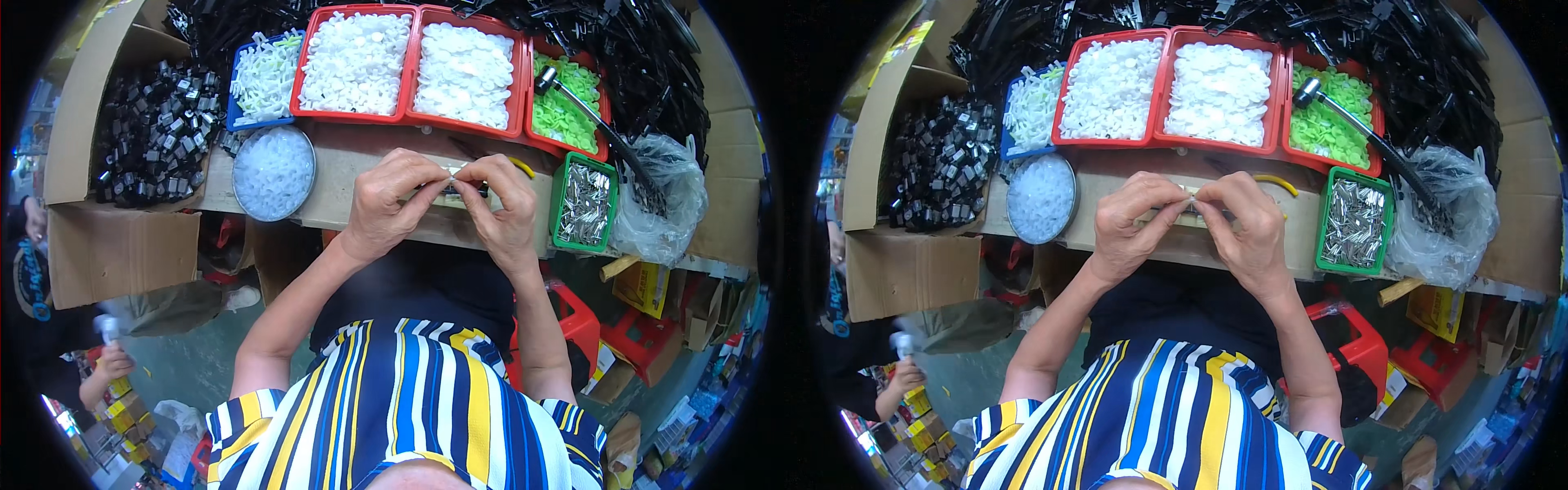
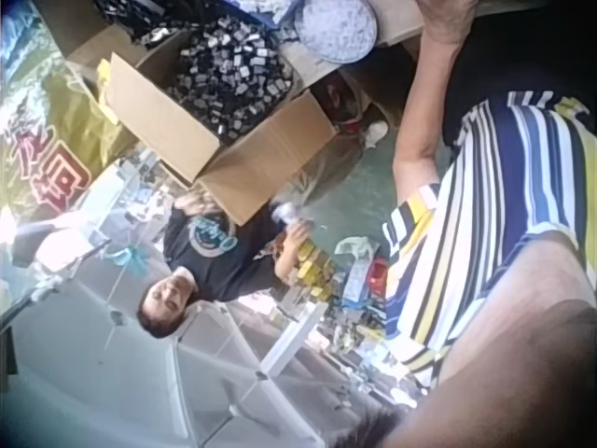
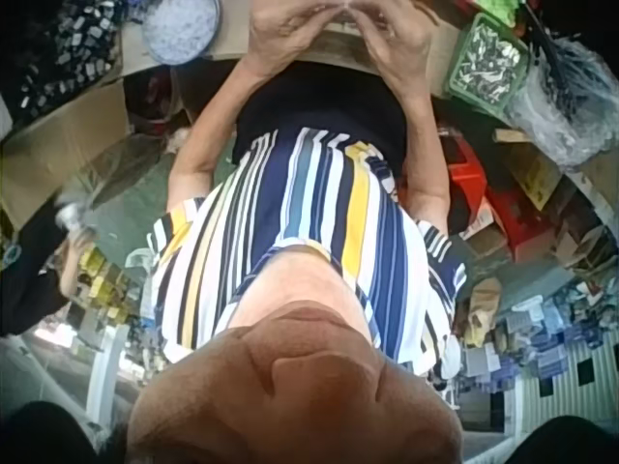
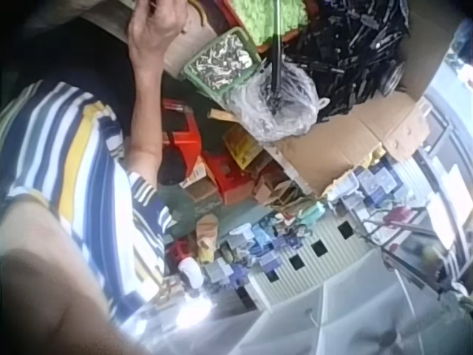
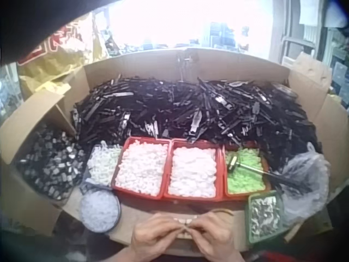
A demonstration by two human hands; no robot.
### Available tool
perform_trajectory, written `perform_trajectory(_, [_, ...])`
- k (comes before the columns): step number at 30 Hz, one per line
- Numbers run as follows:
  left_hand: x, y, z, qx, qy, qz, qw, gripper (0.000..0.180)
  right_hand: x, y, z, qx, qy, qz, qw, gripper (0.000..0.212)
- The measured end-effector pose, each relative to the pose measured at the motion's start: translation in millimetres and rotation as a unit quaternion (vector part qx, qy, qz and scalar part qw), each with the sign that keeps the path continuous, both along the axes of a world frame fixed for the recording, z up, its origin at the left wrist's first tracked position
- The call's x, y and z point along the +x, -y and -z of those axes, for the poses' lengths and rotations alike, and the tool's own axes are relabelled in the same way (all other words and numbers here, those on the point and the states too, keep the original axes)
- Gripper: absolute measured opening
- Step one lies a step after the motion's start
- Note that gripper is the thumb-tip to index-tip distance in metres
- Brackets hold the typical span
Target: Assembling small plastic components into a base unit using a mold, small hammer, and pliers.
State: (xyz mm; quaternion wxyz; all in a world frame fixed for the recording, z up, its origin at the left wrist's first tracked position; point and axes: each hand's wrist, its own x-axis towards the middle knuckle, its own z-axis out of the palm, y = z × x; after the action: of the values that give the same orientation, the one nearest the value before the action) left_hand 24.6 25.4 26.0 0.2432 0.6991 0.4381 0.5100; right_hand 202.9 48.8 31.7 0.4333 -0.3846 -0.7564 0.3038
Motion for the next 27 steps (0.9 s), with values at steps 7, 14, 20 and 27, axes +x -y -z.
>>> perform_trajectory(7, [-12.5, 16.0, 17.7, 0.104, -0.148, -0.073, 0.981, 0.021, -9.8, -2.5, 18.4, 0.051, 0.097, 0.013, 0.994, 0.013])
perform_trajectory(14, [-15.8, 26.3, 33.8, 0.147, -0.301, -0.051, 0.941, 0.023, -12.6, -1.2, 16.6, 0.061, 0.161, -0.005, 0.985, 0.012])
perform_trajectory(20, [-15.7, 24.3, 40.2, 0.185, -0.328, -0.055, 0.925, 0.027, -15.1, 1.4, 13.7, 0.062, 0.192, -0.003, 0.979, 0.011])
perform_trajectory(27, [-16.5, 24.3, 40.0, 0.189, -0.347, -0.052, 0.917, 0.027, -14.5, 0.9, 9.4, 0.046, 0.201, -0.009, 0.978, 0.009])
